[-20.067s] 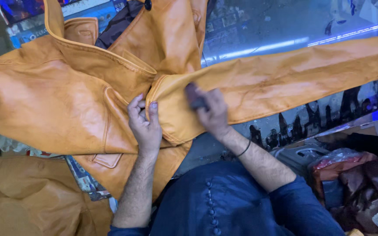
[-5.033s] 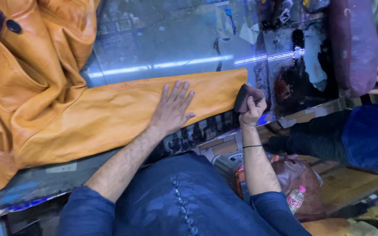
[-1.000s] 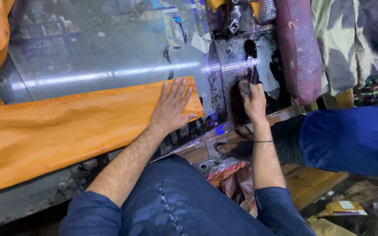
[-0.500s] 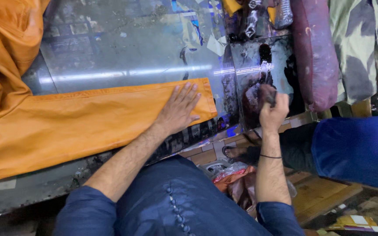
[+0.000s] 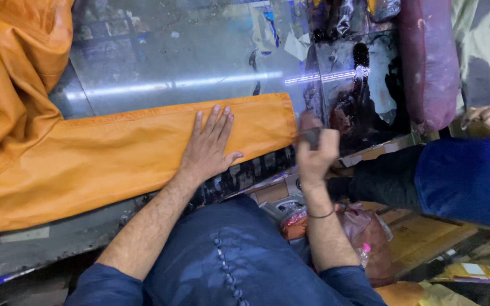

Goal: The person lays a tan leather jacket on a work table and rubs its sleeve and body with a brown abrasive sponge, repositioning the jacket to treat different sections. At the end they lift the jacket off the table.

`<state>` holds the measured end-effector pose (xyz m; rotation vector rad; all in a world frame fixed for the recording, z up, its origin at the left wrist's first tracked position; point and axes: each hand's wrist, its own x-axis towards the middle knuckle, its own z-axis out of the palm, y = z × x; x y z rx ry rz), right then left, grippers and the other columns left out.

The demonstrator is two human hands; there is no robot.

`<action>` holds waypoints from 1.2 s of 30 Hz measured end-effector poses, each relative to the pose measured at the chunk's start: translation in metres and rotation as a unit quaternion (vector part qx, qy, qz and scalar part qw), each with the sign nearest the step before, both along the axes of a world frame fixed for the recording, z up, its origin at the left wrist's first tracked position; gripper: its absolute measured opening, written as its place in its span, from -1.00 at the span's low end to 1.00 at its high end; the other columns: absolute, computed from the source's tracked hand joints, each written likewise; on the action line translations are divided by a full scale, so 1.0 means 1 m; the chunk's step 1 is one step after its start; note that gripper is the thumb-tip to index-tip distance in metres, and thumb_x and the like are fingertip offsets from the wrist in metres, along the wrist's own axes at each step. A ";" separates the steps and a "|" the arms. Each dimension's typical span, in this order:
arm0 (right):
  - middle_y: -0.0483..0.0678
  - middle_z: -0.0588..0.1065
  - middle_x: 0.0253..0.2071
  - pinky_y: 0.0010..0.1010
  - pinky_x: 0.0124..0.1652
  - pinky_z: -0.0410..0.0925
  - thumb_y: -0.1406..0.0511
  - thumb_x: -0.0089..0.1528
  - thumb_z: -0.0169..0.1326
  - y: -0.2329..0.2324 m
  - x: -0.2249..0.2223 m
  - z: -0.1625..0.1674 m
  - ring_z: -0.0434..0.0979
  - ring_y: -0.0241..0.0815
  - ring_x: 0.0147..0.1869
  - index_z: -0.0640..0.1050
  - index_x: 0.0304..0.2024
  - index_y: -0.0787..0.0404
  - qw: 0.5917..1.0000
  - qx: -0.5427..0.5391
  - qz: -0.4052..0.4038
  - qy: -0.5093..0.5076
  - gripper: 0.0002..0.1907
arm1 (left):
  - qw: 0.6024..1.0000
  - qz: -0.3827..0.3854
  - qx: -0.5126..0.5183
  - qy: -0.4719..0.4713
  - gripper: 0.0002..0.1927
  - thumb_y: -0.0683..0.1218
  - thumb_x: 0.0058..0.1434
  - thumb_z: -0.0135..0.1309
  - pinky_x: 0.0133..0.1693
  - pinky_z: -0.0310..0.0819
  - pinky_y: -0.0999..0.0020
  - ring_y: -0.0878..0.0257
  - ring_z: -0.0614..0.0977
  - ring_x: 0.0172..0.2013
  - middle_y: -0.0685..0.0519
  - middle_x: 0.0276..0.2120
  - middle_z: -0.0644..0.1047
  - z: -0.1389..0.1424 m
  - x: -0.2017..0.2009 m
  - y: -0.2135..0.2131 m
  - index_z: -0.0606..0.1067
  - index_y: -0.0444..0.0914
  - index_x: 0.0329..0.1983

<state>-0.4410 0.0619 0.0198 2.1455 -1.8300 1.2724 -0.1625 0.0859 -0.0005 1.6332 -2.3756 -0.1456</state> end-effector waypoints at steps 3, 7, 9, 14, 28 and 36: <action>0.10 0.37 -0.34 -0.10 -0.27 0.38 0.42 0.10 0.14 0.008 0.053 -0.007 0.46 0.12 -0.28 0.57 -0.02 0.30 0.974 0.117 0.194 0.017 -0.64 | 1.000 -0.003 0.005 0.014 0.11 0.47 0.17 -0.04 0.44 -0.35 -0.17 -0.01 -0.08 0.52 -0.13 0.51 0.06 -0.001 0.002 0.000 0.07 -0.38 0.52; 0.13 0.40 -0.26 -0.05 -0.23 0.32 0.43 0.22 0.19 -0.018 0.068 -0.023 0.45 0.19 -0.20 0.55 -0.07 0.28 0.999 0.044 0.017 0.014 -0.78 | 1.000 -0.007 0.010 0.029 0.09 0.46 0.18 -0.03 0.43 -0.34 -0.17 -0.02 -0.08 0.52 -0.13 0.52 0.06 -0.004 0.004 -0.001 0.08 -0.37 0.51; 0.13 0.40 -0.24 -0.07 -0.19 0.35 0.42 0.28 0.21 -0.035 0.065 -0.026 0.46 0.18 -0.17 0.53 -0.14 0.26 0.999 0.037 -0.018 -0.018 -0.87 | 0.999 -0.007 0.007 0.034 0.08 0.46 0.18 -0.03 0.43 -0.34 -0.17 -0.03 -0.09 0.52 -0.12 0.52 0.06 -0.006 0.004 -0.001 0.08 -0.37 0.51; 0.14 0.43 -0.22 -0.09 -0.16 0.37 0.45 0.23 0.15 -0.054 0.068 -0.017 0.49 0.18 -0.15 0.59 -0.01 0.26 0.999 0.010 0.039 0.003 -0.73 | 0.999 -0.013 -0.004 0.043 0.08 0.45 0.19 -0.03 0.43 -0.35 -0.17 -0.02 -0.10 0.52 -0.12 0.52 0.05 -0.010 0.007 0.000 0.07 -0.35 0.52; 0.12 0.44 -0.31 -0.19 -0.26 0.38 0.40 0.23 0.20 0.014 0.088 -0.030 0.52 0.11 -0.27 0.59 -0.09 0.30 0.994 0.087 0.065 -0.014 -0.80 | 0.997 -0.063 -0.016 0.038 0.10 0.43 0.20 0.03 0.48 -0.34 -0.10 0.01 -0.03 0.54 -0.12 0.53 0.12 -0.017 0.063 0.019 0.03 -0.35 0.56; 0.08 0.46 -0.35 -0.12 -0.26 0.34 0.39 0.23 0.24 0.004 0.136 -0.035 0.48 0.11 -0.28 0.60 -0.07 0.28 0.990 0.068 0.120 0.011 -0.78 | 0.999 -0.026 0.038 0.023 0.16 0.48 0.12 0.01 0.42 -0.39 -0.21 0.03 -0.07 0.52 -0.08 0.50 0.10 -0.007 0.124 0.045 0.00 -0.36 0.53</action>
